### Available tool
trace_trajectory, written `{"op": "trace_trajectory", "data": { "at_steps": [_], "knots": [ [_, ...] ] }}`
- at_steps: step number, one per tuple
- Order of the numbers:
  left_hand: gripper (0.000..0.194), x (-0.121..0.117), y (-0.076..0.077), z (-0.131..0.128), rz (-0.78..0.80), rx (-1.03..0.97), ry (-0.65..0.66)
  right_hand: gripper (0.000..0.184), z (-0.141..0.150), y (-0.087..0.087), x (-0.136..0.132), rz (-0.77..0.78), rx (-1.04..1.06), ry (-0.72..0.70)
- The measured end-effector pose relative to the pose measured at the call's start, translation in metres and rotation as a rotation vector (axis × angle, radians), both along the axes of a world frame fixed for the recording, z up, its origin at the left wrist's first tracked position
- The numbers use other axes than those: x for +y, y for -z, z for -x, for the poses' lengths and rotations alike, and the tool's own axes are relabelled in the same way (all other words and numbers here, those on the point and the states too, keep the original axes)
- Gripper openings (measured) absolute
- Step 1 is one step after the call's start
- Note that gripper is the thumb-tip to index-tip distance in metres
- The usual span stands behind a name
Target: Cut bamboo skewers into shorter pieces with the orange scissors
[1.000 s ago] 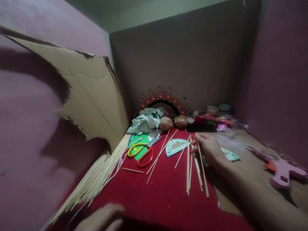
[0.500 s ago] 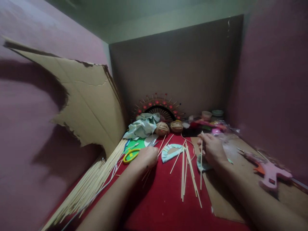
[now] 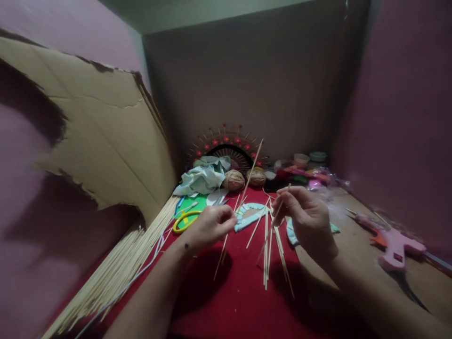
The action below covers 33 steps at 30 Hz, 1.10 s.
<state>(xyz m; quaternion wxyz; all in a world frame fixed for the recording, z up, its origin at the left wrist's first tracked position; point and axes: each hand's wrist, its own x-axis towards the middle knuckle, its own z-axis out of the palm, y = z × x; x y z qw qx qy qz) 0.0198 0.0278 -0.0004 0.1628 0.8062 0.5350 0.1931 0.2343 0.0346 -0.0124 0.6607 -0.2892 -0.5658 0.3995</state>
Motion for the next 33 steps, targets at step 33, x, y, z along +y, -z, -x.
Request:
{"op": "trace_trajectory", "data": {
  "at_steps": [33],
  "knots": [
    [0.020,-0.018,0.017,-0.038,-0.088,-0.337,0.438,0.009,0.010,0.002,-0.023,-0.086,-0.192,-0.152]
  ]
}}
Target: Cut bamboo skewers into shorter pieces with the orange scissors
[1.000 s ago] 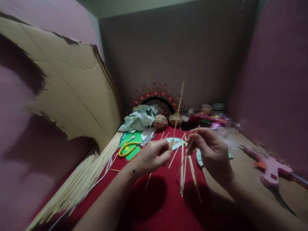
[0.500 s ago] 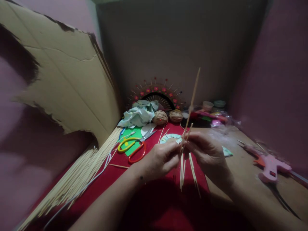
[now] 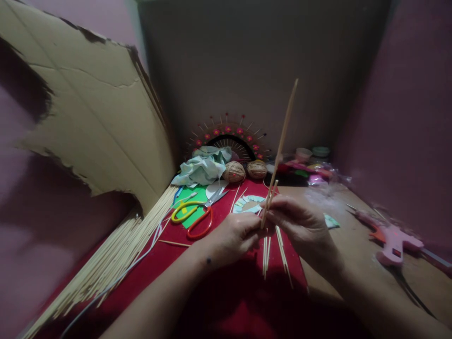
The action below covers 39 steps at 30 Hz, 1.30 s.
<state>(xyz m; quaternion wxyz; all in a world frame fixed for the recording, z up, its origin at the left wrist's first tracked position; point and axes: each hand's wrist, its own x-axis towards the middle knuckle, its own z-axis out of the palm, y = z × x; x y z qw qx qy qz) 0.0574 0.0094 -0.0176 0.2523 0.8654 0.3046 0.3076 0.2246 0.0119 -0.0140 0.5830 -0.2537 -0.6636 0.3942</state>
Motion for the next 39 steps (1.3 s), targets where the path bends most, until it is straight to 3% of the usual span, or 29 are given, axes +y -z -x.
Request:
{"op": "trace_trajectory", "data": {
  "at_steps": [9,17,26,35,39],
  "knots": [
    [0.014,0.007,0.010,0.003,-0.007,0.043,-0.059,0.018,0.003,-0.002,0.004,0.042,0.044,0.016],
    [0.013,0.009,0.013,0.006,0.209,-0.016,-0.040,0.017,0.010,-0.026,0.006,0.122,0.111,-0.122],
    [0.013,0.016,0.024,0.009,0.300,-0.091,0.026,0.015,0.016,-0.023,0.018,0.278,0.150,-0.288],
    [0.012,0.017,0.026,0.008,0.364,-0.091,0.018,0.019,0.013,-0.020,0.011,0.182,0.087,-0.181],
    [0.014,0.016,0.024,0.007,0.314,-0.045,0.028,0.013,0.013,-0.020,0.009,0.155,0.081,-0.176]
  ]
}}
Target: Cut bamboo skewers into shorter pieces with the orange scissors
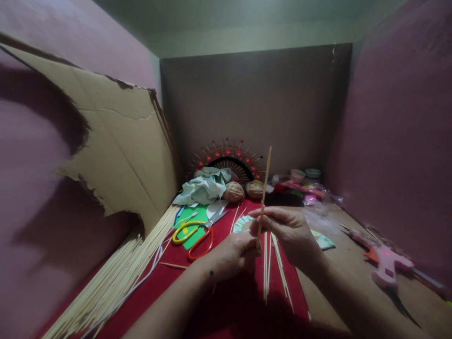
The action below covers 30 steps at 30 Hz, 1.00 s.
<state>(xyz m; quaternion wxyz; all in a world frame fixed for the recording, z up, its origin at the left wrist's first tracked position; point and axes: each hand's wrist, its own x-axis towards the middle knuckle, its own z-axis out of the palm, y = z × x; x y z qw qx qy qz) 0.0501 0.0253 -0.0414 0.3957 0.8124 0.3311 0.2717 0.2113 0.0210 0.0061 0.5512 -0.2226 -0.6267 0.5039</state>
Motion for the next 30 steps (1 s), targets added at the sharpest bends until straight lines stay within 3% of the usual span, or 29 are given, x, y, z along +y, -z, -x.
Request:
{"op": "trace_trajectory", "data": {
  "at_steps": [11,15,17,19,21,25,30],
  "knots": [
    [0.017,-0.005,-0.007,-0.004,-0.072,0.089,-0.016,0.011,0.002,0.001,-0.003,0.018,0.029,0.044],
    [0.015,-0.001,-0.018,0.009,-0.117,0.155,-0.013,0.013,0.003,-0.004,-0.003,0.005,0.060,0.114],
    [0.027,0.006,-0.026,0.028,-0.177,0.269,-0.189,0.014,-0.001,-0.010,0.002,0.054,0.115,0.134],
    [0.034,0.016,-0.032,0.055,-0.248,0.478,-0.550,0.015,-0.009,-0.017,0.008,0.176,0.144,0.096],
    [0.042,0.025,-0.033,0.082,-0.221,0.602,-0.708,0.015,-0.017,-0.019,0.016,0.325,0.115,0.021],
    [0.043,0.032,-0.026,0.107,-0.095,0.764,-0.746,0.012,-0.030,-0.008,0.030,0.542,0.024,-0.142],
    [0.035,0.025,-0.022,0.099,-0.040,0.794,-0.697,0.014,-0.029,0.017,0.034,0.622,-0.088,-0.245]
  ]
}}
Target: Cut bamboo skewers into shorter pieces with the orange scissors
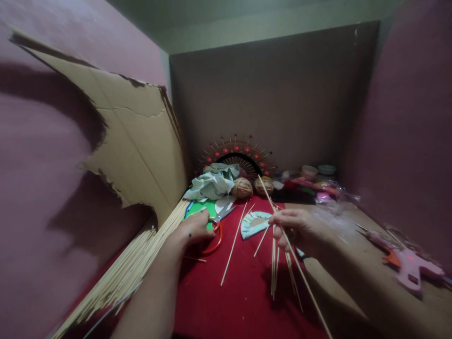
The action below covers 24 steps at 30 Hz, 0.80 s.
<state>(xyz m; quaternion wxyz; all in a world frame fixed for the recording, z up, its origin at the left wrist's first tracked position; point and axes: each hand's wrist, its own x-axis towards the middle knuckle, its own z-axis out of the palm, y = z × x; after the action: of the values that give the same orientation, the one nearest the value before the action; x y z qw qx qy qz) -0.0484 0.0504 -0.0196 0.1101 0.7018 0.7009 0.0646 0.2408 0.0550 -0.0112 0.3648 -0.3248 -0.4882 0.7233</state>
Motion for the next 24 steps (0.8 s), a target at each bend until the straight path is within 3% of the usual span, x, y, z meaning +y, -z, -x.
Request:
{"op": "trace_trajectory", "data": {
  "at_steps": [3,9,16,24],
  "knots": [
    [0.034,-0.001,-0.003,0.004,0.025,-0.047,-0.004,0.017,0.003,0.009,0.000,0.005,-0.039,-0.013],
    [0.056,0.000,-0.015,0.015,-0.037,-0.151,-0.018,0.024,0.000,0.016,0.005,-0.044,0.040,-0.029],
    [0.045,-0.015,-0.022,-0.018,-0.131,-0.336,0.489,0.025,-0.005,0.013,0.006,-0.037,0.176,-0.159],
    [0.040,-0.026,-0.021,-0.038,-0.107,-0.354,0.655,0.024,-0.006,0.018,0.002,-0.009,0.245,-0.321]
  ]
}}
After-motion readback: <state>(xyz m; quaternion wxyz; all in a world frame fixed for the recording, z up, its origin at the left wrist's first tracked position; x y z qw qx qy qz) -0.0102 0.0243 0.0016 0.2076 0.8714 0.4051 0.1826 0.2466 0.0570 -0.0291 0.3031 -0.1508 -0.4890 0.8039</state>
